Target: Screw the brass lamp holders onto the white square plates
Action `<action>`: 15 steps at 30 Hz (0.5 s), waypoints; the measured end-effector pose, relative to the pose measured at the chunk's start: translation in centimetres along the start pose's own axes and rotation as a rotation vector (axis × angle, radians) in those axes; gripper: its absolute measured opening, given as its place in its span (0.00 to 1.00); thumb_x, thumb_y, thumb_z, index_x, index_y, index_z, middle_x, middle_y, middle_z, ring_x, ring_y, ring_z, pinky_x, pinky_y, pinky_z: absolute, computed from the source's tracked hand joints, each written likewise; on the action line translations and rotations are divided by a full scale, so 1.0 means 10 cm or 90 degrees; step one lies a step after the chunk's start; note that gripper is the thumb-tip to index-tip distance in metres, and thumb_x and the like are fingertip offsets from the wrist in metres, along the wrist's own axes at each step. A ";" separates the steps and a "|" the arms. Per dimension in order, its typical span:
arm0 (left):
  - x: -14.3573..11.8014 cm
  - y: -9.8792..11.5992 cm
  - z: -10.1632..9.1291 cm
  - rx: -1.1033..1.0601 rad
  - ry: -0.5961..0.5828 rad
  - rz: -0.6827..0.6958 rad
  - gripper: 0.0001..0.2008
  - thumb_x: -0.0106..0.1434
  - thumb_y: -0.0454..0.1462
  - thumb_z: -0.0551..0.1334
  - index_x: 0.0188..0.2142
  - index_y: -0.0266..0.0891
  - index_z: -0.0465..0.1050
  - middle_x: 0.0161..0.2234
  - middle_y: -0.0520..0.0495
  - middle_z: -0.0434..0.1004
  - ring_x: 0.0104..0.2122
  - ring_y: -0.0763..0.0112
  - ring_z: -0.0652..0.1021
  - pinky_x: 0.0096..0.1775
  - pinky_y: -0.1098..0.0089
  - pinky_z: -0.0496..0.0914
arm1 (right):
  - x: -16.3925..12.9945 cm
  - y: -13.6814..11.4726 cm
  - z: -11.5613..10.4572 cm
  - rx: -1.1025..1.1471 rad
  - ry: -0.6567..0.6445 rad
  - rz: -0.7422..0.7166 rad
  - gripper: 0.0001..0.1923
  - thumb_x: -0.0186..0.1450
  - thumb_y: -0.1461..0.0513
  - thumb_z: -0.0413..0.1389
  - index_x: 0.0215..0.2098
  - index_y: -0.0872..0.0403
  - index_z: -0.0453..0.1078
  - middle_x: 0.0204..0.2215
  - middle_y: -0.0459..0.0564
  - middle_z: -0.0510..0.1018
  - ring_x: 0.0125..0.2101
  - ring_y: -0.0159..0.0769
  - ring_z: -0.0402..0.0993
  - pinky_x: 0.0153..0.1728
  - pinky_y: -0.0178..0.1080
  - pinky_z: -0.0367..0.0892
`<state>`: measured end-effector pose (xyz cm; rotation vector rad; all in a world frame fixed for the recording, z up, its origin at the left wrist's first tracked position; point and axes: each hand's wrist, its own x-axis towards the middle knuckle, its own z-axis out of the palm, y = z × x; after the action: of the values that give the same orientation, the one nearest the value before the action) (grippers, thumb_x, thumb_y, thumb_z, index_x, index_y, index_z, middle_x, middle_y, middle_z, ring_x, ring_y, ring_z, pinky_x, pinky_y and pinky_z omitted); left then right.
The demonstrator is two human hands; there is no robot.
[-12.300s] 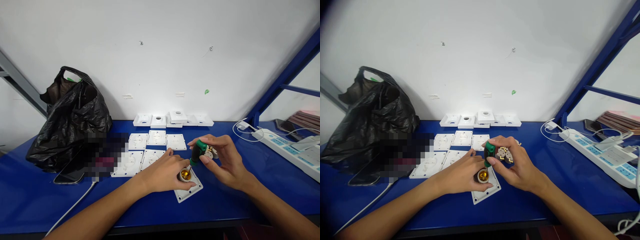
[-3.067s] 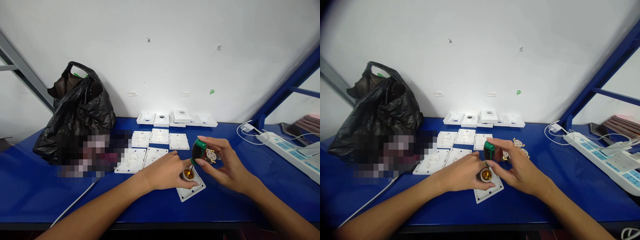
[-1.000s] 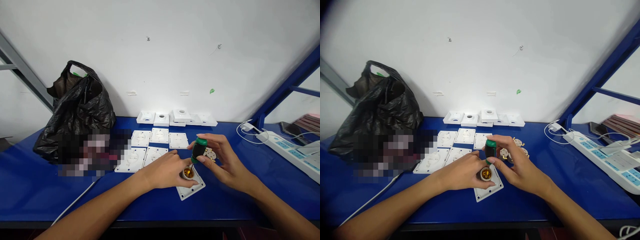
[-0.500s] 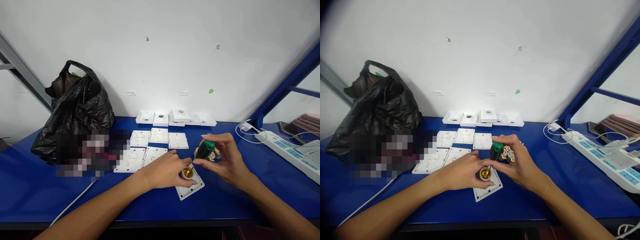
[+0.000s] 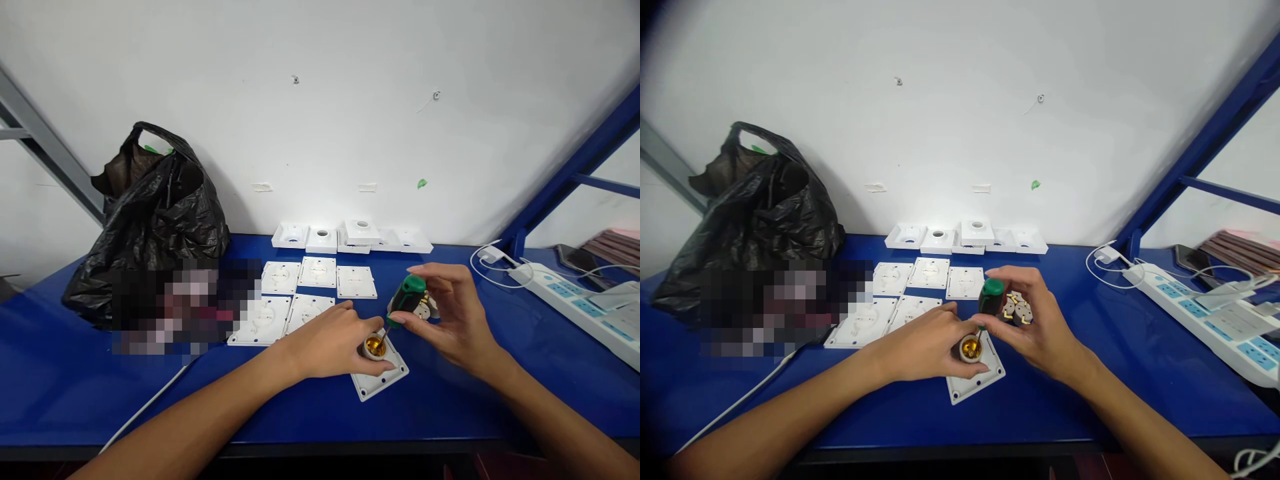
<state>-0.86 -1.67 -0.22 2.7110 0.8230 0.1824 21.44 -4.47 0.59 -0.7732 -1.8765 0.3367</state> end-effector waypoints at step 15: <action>0.01 0.01 0.00 0.022 0.017 0.017 0.23 0.68 0.58 0.65 0.40 0.40 0.74 0.23 0.52 0.72 0.30 0.59 0.77 0.40 0.63 0.70 | -0.02 0.05 0.00 -0.013 0.002 -0.020 0.31 0.66 0.63 0.69 0.62 0.38 0.65 0.45 0.47 0.74 0.47 0.43 0.79 0.44 0.47 0.78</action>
<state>-0.78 -1.70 -0.19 2.7585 0.8061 0.2134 21.67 -4.23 0.13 -0.7575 -1.8892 0.2960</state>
